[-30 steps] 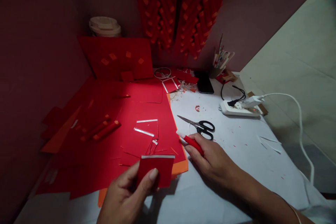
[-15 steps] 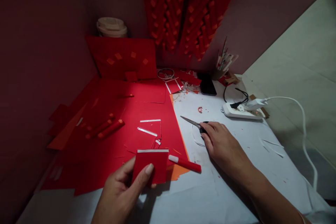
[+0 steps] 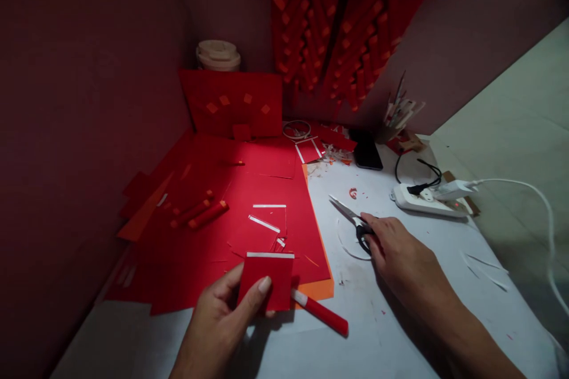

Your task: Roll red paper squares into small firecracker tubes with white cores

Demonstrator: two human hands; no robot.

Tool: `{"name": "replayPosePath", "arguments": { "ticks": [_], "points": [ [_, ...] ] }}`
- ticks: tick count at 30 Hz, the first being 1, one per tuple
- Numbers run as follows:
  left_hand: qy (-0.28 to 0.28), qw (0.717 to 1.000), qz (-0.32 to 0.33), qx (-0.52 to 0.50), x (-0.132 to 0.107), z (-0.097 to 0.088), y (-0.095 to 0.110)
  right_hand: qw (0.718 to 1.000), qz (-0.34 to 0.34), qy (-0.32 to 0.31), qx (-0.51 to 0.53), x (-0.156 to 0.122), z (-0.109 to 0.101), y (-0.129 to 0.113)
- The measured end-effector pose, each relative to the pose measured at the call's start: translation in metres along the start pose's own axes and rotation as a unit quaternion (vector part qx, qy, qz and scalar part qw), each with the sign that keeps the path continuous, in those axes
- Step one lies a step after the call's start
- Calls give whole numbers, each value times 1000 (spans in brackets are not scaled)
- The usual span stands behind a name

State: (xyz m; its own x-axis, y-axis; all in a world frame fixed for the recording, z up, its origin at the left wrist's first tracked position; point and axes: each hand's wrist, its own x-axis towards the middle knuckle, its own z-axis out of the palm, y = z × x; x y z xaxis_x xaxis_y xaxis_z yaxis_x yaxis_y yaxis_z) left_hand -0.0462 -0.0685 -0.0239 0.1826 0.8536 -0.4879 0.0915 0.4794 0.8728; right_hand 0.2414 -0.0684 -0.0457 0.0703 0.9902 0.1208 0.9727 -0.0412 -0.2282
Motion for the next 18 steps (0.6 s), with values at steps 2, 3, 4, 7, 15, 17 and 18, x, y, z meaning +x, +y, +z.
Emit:
{"name": "replayPosePath", "arguments": {
  "ticks": [2,3,4,7,15,17,18],
  "points": [
    [-1,1000,3,-3,1,1,0,996,15,-8,92,1,-8,-3],
    [0,1000,5,-4,1,1,0,988,11,-29,151,2,-13,-4],
    [2,1000,8,-8,1,1,0,975,5,-67,213,2,-17,-6],
    [-2,1000,7,-30,1,0,0,915,-21,-197,352,1,-29,-11],
    [-14,999,8,-40,1,0,1,833,-45,-333,440,-1,-39,-8],
    [-12,1000,12,-25,1,0,2,828,-48,-336,447,-1,-39,-7],
    [-10,1000,14,-18,1,0,2,827,-49,-335,448,-1,-40,-7]
  ]
}}
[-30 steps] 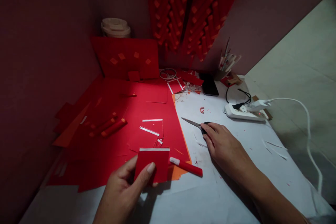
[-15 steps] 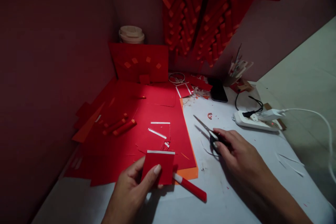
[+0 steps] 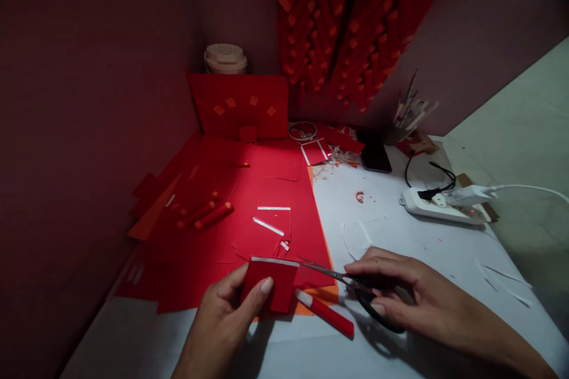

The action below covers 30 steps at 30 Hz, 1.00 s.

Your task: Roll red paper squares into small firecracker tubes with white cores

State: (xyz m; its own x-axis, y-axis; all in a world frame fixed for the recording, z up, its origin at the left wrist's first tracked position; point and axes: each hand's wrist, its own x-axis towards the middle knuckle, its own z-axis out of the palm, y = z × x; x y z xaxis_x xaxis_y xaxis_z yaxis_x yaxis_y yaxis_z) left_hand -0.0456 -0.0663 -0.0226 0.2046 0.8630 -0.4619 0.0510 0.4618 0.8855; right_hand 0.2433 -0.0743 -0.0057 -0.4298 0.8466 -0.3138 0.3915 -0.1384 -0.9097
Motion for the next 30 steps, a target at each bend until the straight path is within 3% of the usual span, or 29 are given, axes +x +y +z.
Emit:
{"name": "replayPosePath", "arguments": {
  "ticks": [12,30],
  "points": [
    [-1,998,11,55,-1,0,2,999,-3,16,-31,-2,2,-6],
    [-30,998,9,61,-2,1,4,998,-13,-3,-68,-3,0,-6]
  ]
}}
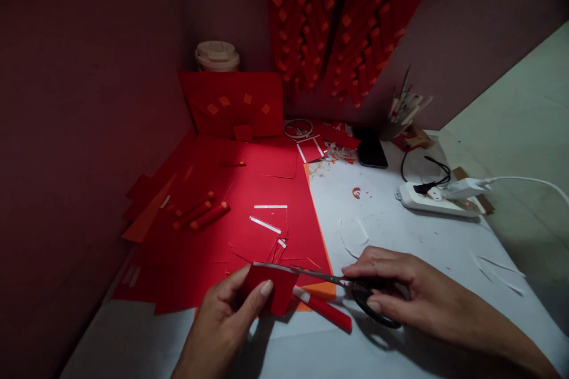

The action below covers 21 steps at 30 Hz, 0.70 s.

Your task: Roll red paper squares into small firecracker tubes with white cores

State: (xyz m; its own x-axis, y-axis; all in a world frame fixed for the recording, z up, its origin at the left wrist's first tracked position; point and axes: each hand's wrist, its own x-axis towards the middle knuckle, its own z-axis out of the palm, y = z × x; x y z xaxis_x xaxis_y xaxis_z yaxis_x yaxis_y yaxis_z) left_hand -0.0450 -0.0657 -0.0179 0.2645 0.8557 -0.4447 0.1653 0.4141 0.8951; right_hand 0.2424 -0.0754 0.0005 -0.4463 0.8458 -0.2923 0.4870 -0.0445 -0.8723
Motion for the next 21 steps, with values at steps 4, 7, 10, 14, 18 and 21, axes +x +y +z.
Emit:
{"name": "replayPosePath", "arguments": {
  "ticks": [4,7,10,14,18,21],
  "points": [
    [4,1000,-2,15,0,0,-1,1000,-10,-4,-1,0,0,1],
    [-5,1000,2,3,0,0,-2,1000,-8,-2,13,0,0,1],
    [0,1000,3,15,0,0,-1,1000,3,-6,18,1,-1,1],
    [-5,1000,1,17,0,-1,-2,1000,7,-15,25,1,-2,-1],
    [3,1000,1,30,-2,-1,-2,999,5,-15,33,-1,-2,0],
    [7,1000,1,29,-2,-1,-1,999,8,-15,33,-1,-1,0]
  ]
}}
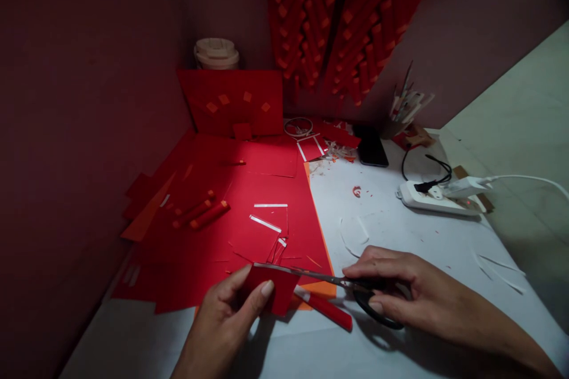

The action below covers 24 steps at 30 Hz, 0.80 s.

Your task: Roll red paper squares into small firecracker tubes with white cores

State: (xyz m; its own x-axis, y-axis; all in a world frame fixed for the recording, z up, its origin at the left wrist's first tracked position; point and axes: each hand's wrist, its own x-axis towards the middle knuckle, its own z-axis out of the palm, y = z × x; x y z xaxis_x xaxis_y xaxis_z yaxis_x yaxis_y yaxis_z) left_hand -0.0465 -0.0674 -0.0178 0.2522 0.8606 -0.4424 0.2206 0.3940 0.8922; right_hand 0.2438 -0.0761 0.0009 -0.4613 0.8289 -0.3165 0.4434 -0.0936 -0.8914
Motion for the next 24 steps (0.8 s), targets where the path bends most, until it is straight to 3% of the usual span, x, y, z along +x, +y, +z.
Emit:
{"name": "replayPosePath", "arguments": {
  "ticks": [24],
  "points": [
    [-10,1000,8,-6,4,-1,-10,1000,0,-8,3,2,0,1]
  ]
}}
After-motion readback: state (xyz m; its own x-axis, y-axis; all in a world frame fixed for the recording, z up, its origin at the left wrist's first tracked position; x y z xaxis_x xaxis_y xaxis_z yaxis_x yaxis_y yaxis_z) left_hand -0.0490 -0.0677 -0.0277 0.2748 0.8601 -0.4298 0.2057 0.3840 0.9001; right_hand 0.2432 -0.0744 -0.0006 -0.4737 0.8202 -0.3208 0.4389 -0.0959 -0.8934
